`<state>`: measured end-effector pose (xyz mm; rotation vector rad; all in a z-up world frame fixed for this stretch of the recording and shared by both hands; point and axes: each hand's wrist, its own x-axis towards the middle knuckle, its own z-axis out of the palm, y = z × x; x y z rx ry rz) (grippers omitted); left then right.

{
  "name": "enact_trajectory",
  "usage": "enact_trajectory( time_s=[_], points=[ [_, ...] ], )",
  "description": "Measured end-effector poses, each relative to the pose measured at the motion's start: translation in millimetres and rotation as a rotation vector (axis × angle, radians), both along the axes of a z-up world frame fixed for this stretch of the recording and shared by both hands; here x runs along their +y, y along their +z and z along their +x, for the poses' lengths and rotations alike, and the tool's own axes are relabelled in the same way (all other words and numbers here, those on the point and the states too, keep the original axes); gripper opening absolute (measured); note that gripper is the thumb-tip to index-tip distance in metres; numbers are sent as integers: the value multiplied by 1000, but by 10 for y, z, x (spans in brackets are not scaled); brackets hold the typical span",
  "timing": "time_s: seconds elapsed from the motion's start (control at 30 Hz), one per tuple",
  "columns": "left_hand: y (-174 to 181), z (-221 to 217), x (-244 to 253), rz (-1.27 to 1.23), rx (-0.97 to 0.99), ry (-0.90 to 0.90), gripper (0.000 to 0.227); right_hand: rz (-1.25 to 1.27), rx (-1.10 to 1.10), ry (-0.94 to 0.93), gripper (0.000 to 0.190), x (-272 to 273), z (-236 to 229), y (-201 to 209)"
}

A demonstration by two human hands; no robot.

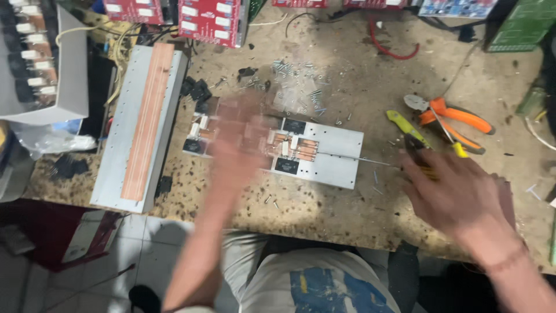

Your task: The person assembles electrical components onto a white metal plate using a yellow screwdriver to tighten screws. They handle copper busbars, black electrical modules, and small metal fasteners, occasionally using pliers to adjust parts.

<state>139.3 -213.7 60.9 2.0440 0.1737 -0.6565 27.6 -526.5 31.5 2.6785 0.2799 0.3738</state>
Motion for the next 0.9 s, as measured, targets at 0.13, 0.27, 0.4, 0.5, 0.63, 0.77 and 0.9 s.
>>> enact_trajectory(
  time_s=[0.13,0.27,0.4,0.5,0.63,0.77,0.9],
  points=[
    [-598,336,917,196,-1064,-35,71,182,472,175,33,-316,257,-391],
    [-999,383,1065,385,-796,-103,78,597,376,447,16,-351,289,-355],
    [-1143,399,1091,453,-1070,-143,75,577,305,456,10,-210,257,-124],
    [-1170,414,1098,466,-1078,-136,68,425,351,306,20,-113,260,69],
    [-1211,431,1117,502,-1061,-134,68,426,380,303,19,-134,308,77],
    [-1171,414,1131,447,-1045,-125,64,389,98,793,44,-72,428,-238],
    [-1191,410,1138,433,-1019,-131,65,610,155,622,20,-231,324,-579]
  ],
)
